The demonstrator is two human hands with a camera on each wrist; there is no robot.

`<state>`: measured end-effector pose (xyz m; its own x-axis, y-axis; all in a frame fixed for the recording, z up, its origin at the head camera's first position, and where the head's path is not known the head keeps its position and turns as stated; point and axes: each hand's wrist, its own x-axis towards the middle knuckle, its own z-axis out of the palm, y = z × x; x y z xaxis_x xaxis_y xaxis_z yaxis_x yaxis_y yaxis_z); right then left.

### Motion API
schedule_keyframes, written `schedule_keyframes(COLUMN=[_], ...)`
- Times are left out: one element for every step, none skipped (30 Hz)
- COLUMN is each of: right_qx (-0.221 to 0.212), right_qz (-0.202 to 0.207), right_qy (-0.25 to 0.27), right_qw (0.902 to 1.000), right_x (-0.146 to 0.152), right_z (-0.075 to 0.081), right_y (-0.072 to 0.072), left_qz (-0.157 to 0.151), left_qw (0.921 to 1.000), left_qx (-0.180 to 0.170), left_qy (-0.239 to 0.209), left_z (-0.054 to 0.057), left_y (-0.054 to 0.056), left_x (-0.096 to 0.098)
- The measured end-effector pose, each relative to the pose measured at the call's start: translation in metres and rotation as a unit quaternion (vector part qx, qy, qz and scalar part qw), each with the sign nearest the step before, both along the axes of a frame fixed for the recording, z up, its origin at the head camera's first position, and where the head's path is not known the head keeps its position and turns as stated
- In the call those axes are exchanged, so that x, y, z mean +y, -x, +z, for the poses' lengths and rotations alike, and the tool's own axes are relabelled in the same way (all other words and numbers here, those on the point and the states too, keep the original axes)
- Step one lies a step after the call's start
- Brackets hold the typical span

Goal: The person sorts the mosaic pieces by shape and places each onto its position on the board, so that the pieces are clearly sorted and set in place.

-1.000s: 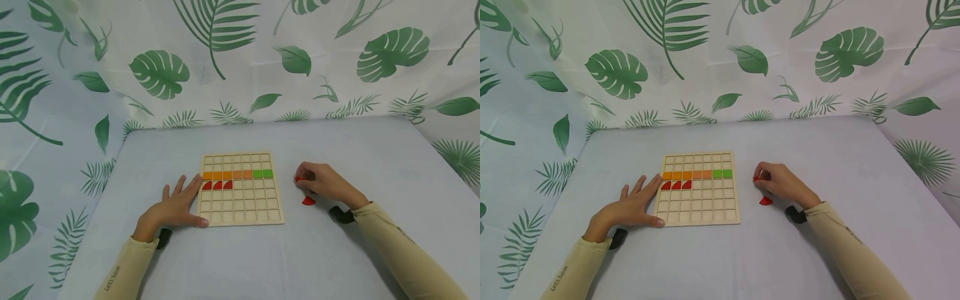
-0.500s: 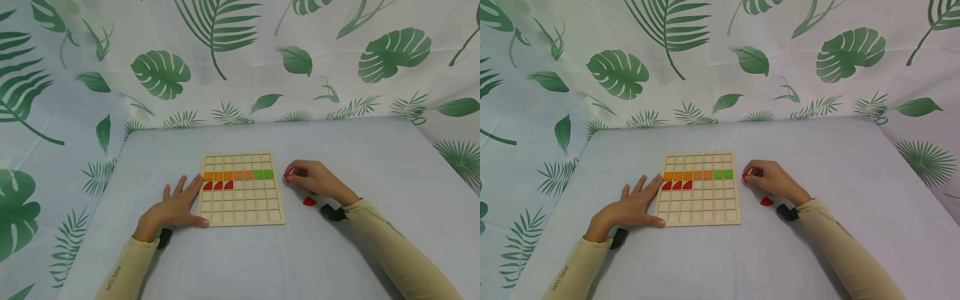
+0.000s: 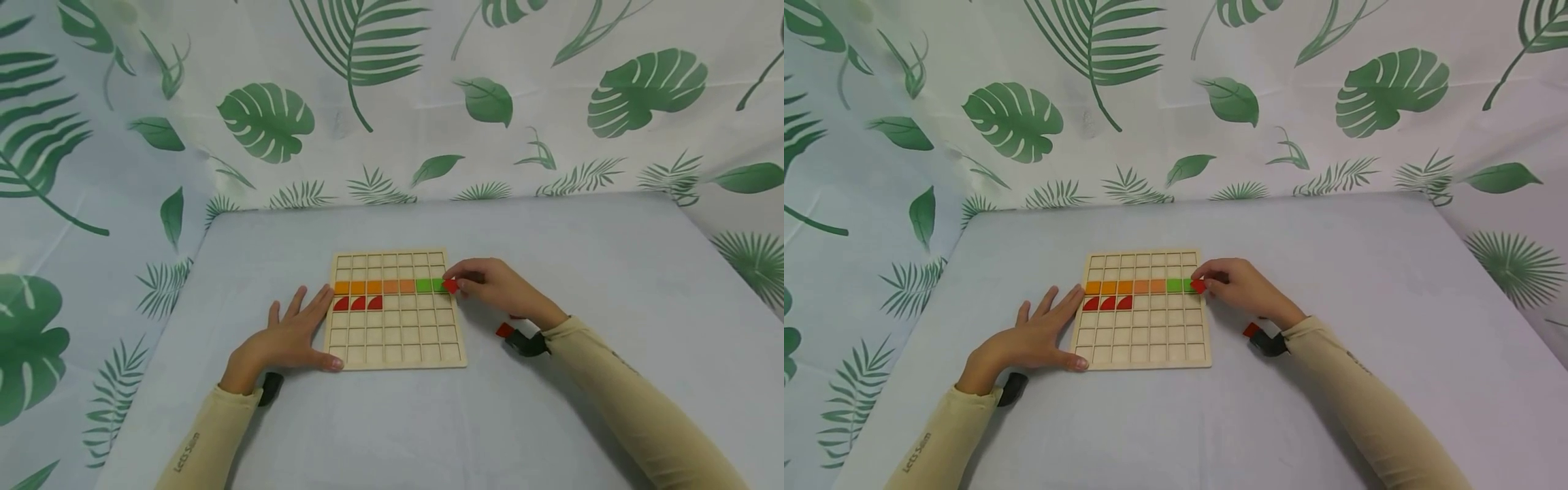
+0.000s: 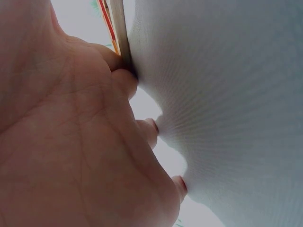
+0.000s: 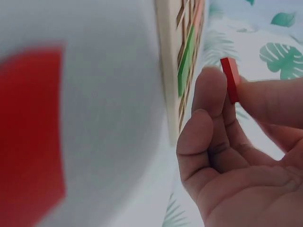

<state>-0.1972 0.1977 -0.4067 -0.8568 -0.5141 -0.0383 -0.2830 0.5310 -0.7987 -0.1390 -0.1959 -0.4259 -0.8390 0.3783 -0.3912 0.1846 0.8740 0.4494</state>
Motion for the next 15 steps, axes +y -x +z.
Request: schedule_keyframes(right_qx=[-0.006, -0.012, -0.015, -0.016, -0.017, -0.015, -0.015, -0.012, -0.01, -0.007, -0.006, -0.003, 0.0, 0.003, 0.003], right_qz=[0.002, 0.002, 0.003, 0.003, 0.004, 0.003, 0.001, 0.002, 0.002, 0.003, 0.003, 0.005, 0.006, 0.008, 0.008], right_qy=[0.007, 0.011, 0.014, 0.016, 0.017, 0.015, 0.015, 0.016, 0.017, 0.018, 0.019, 0.022, 0.024, 0.027, 0.028], right_qw=[1.0, 0.9999, 0.9998, 0.9997, 0.9997, 0.9998, 0.9998, 0.9998, 0.9998, 0.9998, 0.9998, 0.9997, 0.9997, 0.9996, 0.9996], right_x=[-0.001, -0.003, -0.005, -0.006, -0.008, -0.009, -0.011, -0.013, -0.014, -0.015, -0.017, -0.018, -0.019, -0.02, -0.021], right_z=[-0.001, -0.001, -0.001, -0.002, -0.002, -0.002, -0.001, -0.001, -0.001, 0.0, 0.0, 0.0, 0.0, 0.0, 0.0], right_y=[0.0, 0.001, 0.001, 0.001, 0.002, 0.002, 0.002, 0.003, 0.003, 0.004, 0.004, 0.005, 0.006, 0.006, 0.007], left_qz=[0.0, 0.0, 0.001, 0.001, 0.001, 0.0, 0.0, 0.0, 0.001, 0.001, 0.001, 0.002, 0.002, 0.003, 0.002], left_qw=[1.0, 1.0, 1.0, 1.0, 1.0, 1.0, 1.0, 1.0, 1.0, 1.0, 1.0, 1.0, 1.0, 1.0, 1.0], left_qx=[0.0, 0.001, 0.0, 0.001, 0.001, 0.002, 0.002, 0.002, 0.002, 0.002, 0.001, 0.001, 0.002, 0.002, 0.003], left_qy=[0.001, 0.002, 0.001, 0.002, 0.002, 0.002, 0.003, 0.004, 0.004, 0.005, 0.006, 0.005, 0.005, 0.005, 0.005], left_z=[0.0, 0.0, 0.0, 0.0, -0.001, -0.001, -0.001, -0.001, -0.001, -0.001, -0.001, 0.0, 0.0, 0.0, 0.0], left_y=[0.0, 0.0, 0.0, 0.0, 0.0, 0.0, 0.0, 0.0, 0.0, 0.0, 0.0, -0.001, -0.001, 0.0, 0.0], left_x=[0.0, 0.0, 0.0, 0.0, 0.0, 0.001, 0.001, 0.001, 0.001, 0.001, 0.001, 0.001, 0.001, 0.001, 0.001])
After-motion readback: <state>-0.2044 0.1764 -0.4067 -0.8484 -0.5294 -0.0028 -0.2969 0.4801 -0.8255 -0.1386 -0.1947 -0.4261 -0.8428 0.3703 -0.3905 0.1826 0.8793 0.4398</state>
